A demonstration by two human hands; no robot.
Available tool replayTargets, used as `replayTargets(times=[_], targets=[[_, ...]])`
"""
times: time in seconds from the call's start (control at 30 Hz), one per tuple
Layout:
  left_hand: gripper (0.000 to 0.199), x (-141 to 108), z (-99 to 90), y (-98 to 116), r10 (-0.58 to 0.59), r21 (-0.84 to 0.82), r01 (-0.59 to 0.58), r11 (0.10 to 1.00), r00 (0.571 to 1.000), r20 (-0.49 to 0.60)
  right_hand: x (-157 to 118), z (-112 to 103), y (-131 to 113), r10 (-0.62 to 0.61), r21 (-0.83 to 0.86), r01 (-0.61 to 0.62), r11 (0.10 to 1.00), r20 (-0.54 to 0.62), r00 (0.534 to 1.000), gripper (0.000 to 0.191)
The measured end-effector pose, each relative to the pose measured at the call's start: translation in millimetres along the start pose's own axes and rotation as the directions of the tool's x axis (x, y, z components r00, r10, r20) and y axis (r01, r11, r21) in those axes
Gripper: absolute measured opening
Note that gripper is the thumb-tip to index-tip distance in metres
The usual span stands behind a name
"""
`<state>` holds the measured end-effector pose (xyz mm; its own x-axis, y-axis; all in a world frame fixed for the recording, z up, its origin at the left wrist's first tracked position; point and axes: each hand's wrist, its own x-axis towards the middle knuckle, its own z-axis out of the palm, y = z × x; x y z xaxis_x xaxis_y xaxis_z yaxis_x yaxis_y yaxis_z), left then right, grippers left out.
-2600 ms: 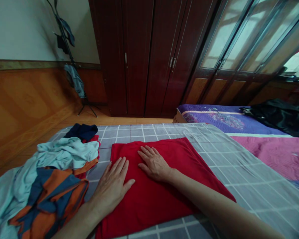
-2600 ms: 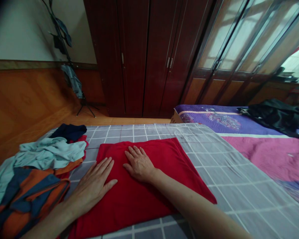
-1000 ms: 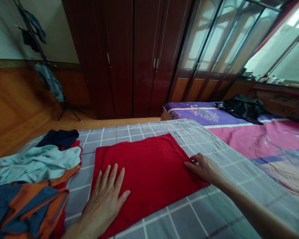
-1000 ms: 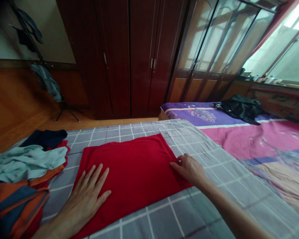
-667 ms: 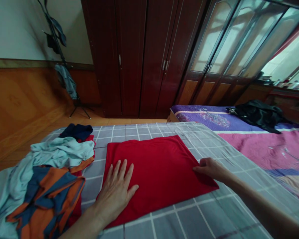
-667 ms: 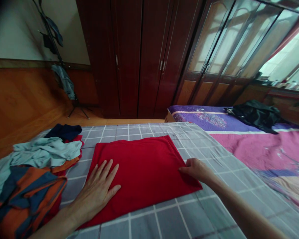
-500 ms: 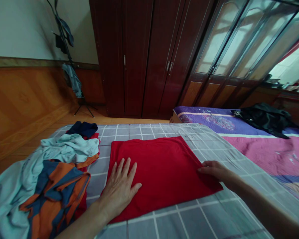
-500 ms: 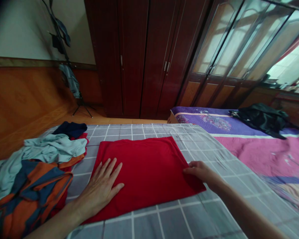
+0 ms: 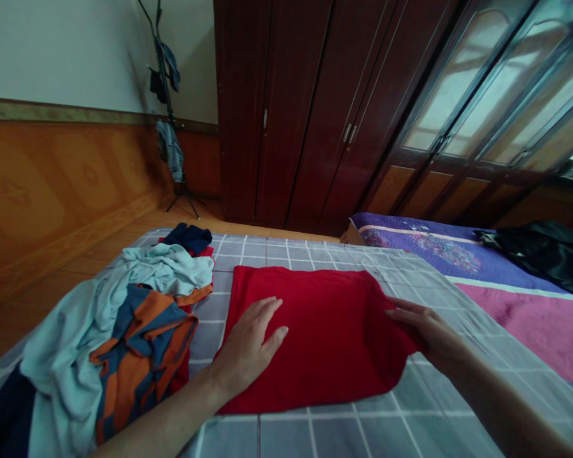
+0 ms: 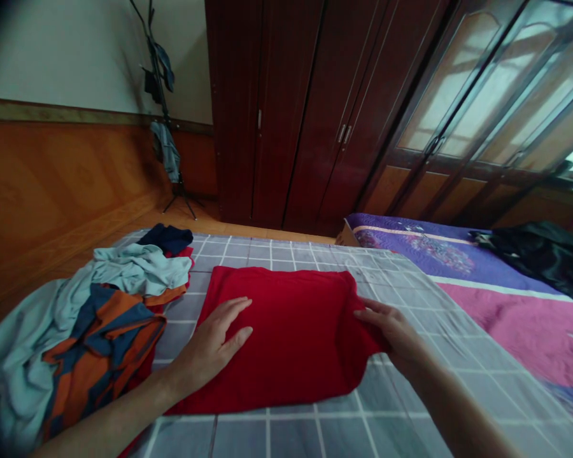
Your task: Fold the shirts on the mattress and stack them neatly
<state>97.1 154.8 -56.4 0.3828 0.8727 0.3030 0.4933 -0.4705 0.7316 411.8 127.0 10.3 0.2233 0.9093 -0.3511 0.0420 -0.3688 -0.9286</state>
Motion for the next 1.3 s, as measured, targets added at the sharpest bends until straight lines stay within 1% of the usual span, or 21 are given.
replayTargets(times=[0.03, 0.07, 0.1, 0.13, 0.2, 0.27, 0.3, 0.33, 0.37, 0.4, 0.43, 0.5, 0.57, 0.63, 0.7, 0.77, 0.87, 0.97, 1.07, 1.17, 1.3], targets=[[0.043, 2, -1.0, 1, -0.046, -0.142, 0.045, 0.989, 0.999, -0.007, 2, 12, -6, -0.014, 0.012, 0.014, 1.000, 0.019, 1.000, 0.044], [0.043, 4, -2.1, 2, -0.107, -0.291, 0.102, 0.951, 0.994, 0.000, 4, 24, -12, -0.028, 0.027, 0.027, 0.999, 0.048, 0.998, 0.047], [0.043, 6, -3.4, 2, -0.179, -0.435, 0.170, 0.884, 0.984, 0.020, 6, 38, -18, -0.045, 0.040, 0.041, 0.998, 0.087, 0.995, 0.049], [0.044, 9, -5.0, 2, -0.254, -0.564, 0.238, 0.790, 0.966, 0.052, 9, 53, -23, -0.063, 0.046, 0.058, 0.997, 0.129, 0.990, 0.050], [0.045, 14, -8.9, -1, -0.391, -0.760, 0.357, 0.543, 0.909, 0.148, 13, 87, -29, -0.107, 0.017, 0.106, 0.994, 0.206, 0.973, 0.051], [0.047, 18, -13.7, -5, -0.474, -0.856, 0.437, 0.277, 0.837, 0.274, 14, 125, -30, -0.178, -0.074, 0.204, 0.976, 0.264, 0.948, 0.050], [0.047, 20, -16.2, -7, -0.474, -0.877, 0.451, 0.168, 0.817, 0.329, 11, 145, -28, -0.230, -0.140, 0.278, 0.950, 0.287, 0.930, 0.048], [0.047, 22, -18.5, -9, -0.457, -0.892, 0.443, 0.089, 0.814, 0.359, 8, 163, -25, -0.278, -0.219, 0.362, 0.906, 0.335, 0.900, 0.045], [0.048, 23, -20.6, -12, -0.437, -0.905, 0.423, 0.044, 0.823, 0.363, 2, 181, -19, -0.333, -0.291, 0.455, 0.842, 0.385, 0.861, 0.041], [0.048, 24, -22.3, -15, -0.424, -0.918, 0.395, 0.026, 0.836, 0.348, -4, 197, -13, -0.365, -0.359, 0.540, 0.761, 0.450, 0.815, 0.038], [0.047, 26, -23.7, -18, -0.422, -0.930, 0.367, 0.028, 0.848, 0.321, -11, 210, -6, -0.377, -0.425, 0.606, 0.672, 0.508, 0.774, 0.035], [0.041, 28, -25.7, -26, -0.461, -0.939, 0.340, 0.060, 0.844, 0.276, -25, 228, 8, -0.363, -0.531, 0.684, 0.500, 0.588, 0.722, 0.035], [0.037, 29, -27.0, -33, -0.493, -0.933, 0.346, 0.098, 0.832, 0.257, -34, 236, 20, -0.334, -0.601, 0.708, 0.370, 0.625, 0.705, 0.042], [0.041, 30, -27.9, -37, -0.485, -0.929, 0.345, 0.135, 0.840, 0.242, -40, 236, 28, -0.304, -0.633, 0.712, 0.303, 0.644, 0.702, 0.049], [0.050, 31, -28.7, -38, -0.471, -0.921, 0.350, 0.168, 0.850, 0.237, -41, 233, 33, -0.287, -0.633, 0.720, 0.284, 0.660, 0.694, 0.051], [0.059, 31, -29.0, -38, -0.475, -0.910, 0.356, 0.213, 0.852, 0.222, -42, 230, 37, -0.301, -0.598, 0.747, 0.289, 0.684, 0.664, 0.052], [0.066, 30, -29.2, -39, -0.500, -0.893, 0.330, 0.307, 0.854, 0.144, -45, 227, 44, -0.334, -0.545, 0.787, 0.288, 0.713, 0.616, 0.052], [0.072, 31, -29.4, -41, -0.516, -0.874, 0.306, 0.378, 0.853, 0.076, -47, 225, 49, -0.344, -0.531, 0.805, 0.264, 0.728, 0.593, 0.045], [0.081, 32, -30.0, -44, -0.560, -0.850, 0.345, 0.399, 0.826, 0.072, -47, 224, 52, -0.355, -0.500, 0.835, 0.228, 0.756, 0.550, 0.042], [0.084, 32, -31.0, -45, -0.596, -0.834, 0.395, 0.386, 0.796, 0.101, -46, 224, 54, -0.369, -0.461, 0.865, 0.201, 0.782, 0.502, 0.041], [0.091, 32, -33.1, -44, -0.518, -0.851, 0.350, 0.392, 0.848, 0.111, -45, 223, 54, -0.398, -0.419, 0.885, 0.201, 0.791, 0.465, 0.035]])
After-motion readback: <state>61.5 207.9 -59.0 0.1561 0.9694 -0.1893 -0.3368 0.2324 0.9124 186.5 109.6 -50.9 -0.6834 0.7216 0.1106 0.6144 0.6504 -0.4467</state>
